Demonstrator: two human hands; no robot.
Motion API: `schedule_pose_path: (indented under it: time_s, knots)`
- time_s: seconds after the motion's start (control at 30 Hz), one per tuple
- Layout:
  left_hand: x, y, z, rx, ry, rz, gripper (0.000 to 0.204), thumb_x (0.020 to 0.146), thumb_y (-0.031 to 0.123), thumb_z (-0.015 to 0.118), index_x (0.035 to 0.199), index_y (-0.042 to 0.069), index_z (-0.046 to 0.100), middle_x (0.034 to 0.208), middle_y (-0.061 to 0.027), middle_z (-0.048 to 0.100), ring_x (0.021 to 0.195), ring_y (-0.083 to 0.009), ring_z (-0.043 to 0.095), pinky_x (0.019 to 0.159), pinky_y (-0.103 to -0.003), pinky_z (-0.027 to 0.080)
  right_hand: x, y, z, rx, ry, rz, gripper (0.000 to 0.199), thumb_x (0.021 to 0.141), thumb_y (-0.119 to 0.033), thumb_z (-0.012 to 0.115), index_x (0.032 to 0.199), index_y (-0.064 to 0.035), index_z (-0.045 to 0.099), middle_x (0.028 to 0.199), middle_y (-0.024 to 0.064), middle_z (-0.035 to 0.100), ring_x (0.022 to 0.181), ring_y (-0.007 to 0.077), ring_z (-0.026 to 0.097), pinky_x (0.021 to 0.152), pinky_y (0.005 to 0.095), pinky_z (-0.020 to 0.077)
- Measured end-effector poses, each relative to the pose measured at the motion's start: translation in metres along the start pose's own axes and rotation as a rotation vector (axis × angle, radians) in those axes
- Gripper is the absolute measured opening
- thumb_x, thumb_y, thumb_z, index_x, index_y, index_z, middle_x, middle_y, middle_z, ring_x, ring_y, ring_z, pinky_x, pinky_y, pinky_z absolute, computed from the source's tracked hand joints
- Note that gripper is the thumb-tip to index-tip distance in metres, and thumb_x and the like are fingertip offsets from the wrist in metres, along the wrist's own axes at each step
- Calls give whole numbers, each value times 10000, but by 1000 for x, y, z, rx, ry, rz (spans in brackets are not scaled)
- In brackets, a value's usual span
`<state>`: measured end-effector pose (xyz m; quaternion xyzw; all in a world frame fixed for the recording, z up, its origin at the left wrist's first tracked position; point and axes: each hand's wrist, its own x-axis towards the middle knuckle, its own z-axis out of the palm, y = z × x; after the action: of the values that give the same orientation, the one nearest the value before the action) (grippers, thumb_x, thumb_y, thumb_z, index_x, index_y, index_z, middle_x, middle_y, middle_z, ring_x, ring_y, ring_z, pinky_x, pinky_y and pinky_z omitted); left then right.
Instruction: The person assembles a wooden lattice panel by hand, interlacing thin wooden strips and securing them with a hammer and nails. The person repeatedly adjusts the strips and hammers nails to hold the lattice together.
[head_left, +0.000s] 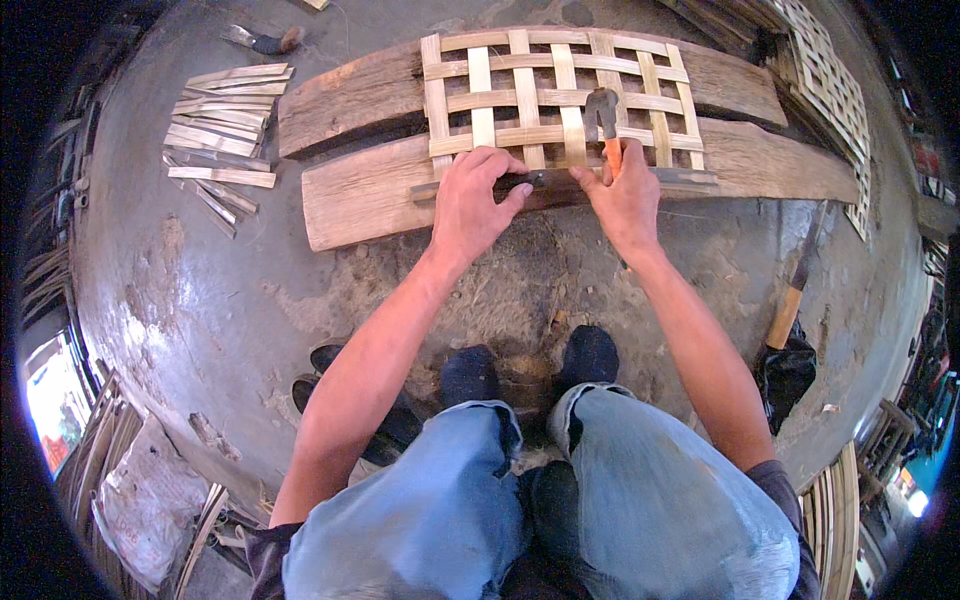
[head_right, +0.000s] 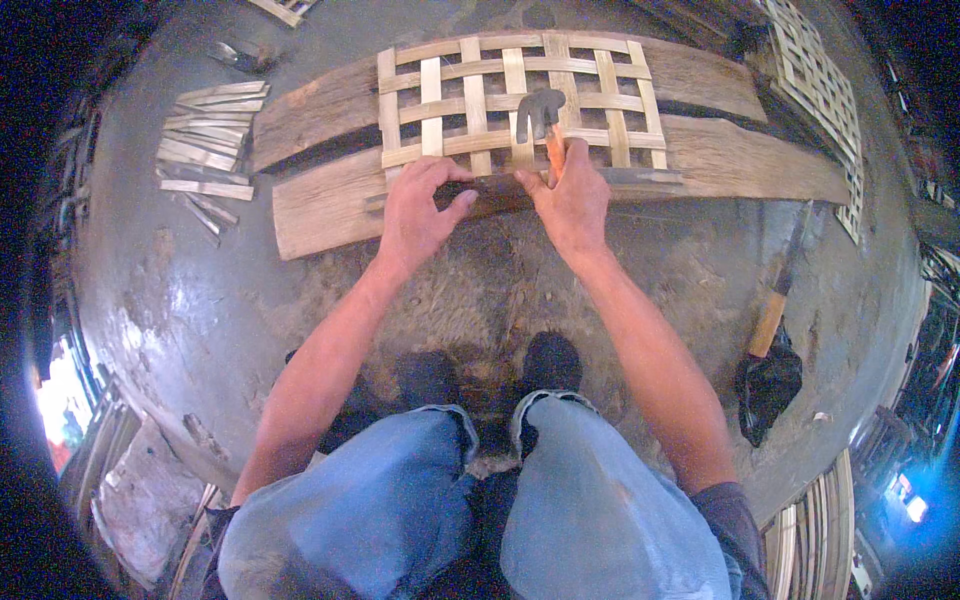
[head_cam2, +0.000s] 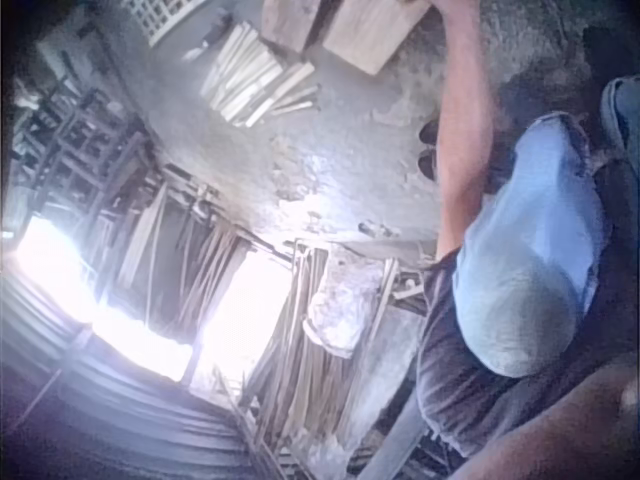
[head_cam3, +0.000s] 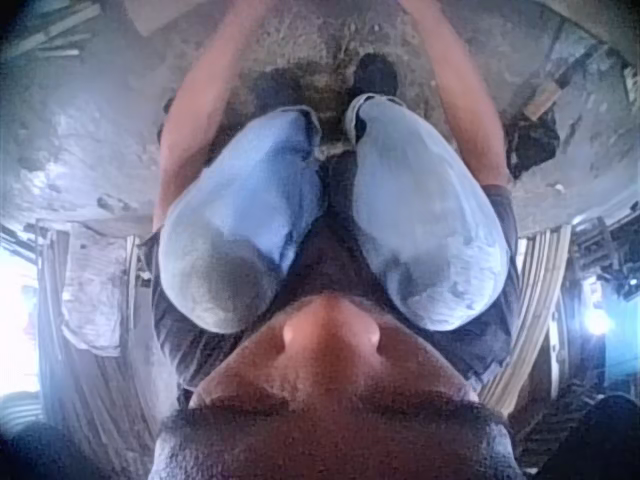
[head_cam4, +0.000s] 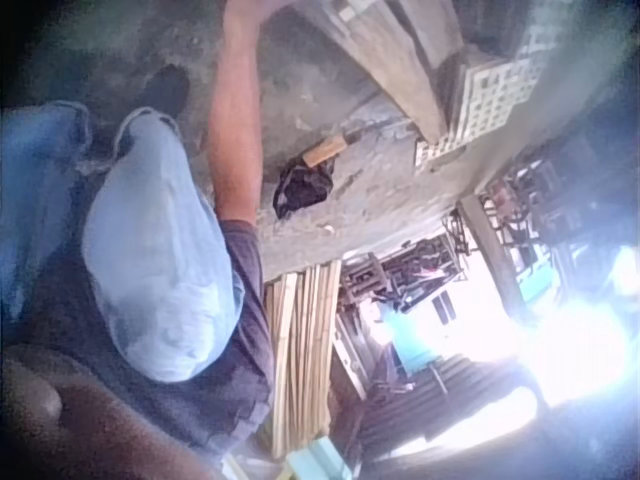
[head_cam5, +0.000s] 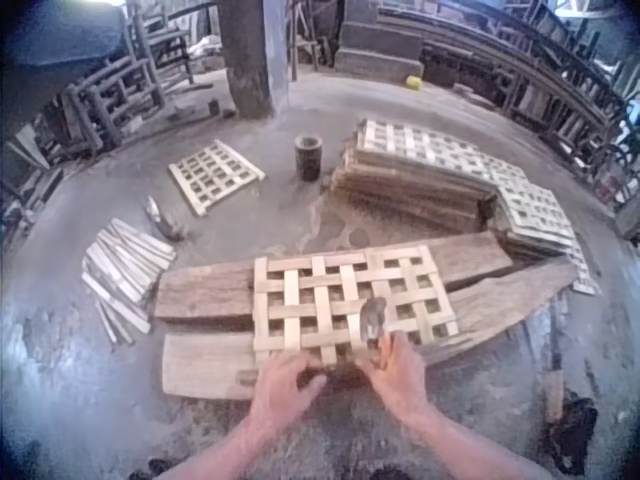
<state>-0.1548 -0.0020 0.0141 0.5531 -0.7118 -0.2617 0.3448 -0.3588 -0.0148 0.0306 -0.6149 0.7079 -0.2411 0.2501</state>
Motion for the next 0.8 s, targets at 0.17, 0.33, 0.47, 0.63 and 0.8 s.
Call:
schedule_pose_path:
  time_s: [0.17, 0.33, 0.47, 0.63, 0.8]
  knots:
    - [0, 4, 5, 31, 17, -33, 213, 744, 166, 797, 907, 88, 683, 963, -67, 648, 950, -299, 597, 840, -418, 467, -1, 2, 1, 13, 6, 24, 528, 769, -285, 860, 1032, -20, 486, 725, 100, 589, 669, 307, 633, 626, 431, 492]
    - [1, 5, 3, 54, -7, -46, 235, 746, 183, 794, 927, 82, 683, 1004, -105, 674, 986, -326, 621, 863, -422, 494, 0, 4, 0, 57, 46, -3, 502, 770, -274, 861, 1011, -35, 491, 704, 77, 561, 640, 287, 605, 610, 419, 481]
    - [2, 3, 2, 9, -29, -34, 256, 743, 162, 786, 969, 82, 697, 1010, -110, 671, 1007, -326, 616, 886, -421, 496, -1, 16, -3, 46, 44, -67, 492, 762, -247, 867, 1014, -39, 500, 686, 58, 527, 612, 271, 563, 590, 408, 464]
    - [-2, -4, -6, 17, -17, 92, 278, 745, 118, 771, 1009, 71, 696, 1030, -100, 646, 997, -319, 589, 886, -422, 487, -2, 7, -3, 2, 5, -33, 467, 793, -245, 862, 969, -39, 482, 705, 28, 528, 625, 178, 525, 622, 340, 471]
    - [-3, -5, -5, 39, -22, 134, 297, 742, 106, 768, 1026, 70, 687, 1048, -97, 638, 999, -325, 580, 883, -422, 486, -1, 13, -3, 58, 48, -97, 491, 747, -208, 880, 1019, -38, 508, 801, 61, 653, 610, 222, 596, 606, 370, 498]
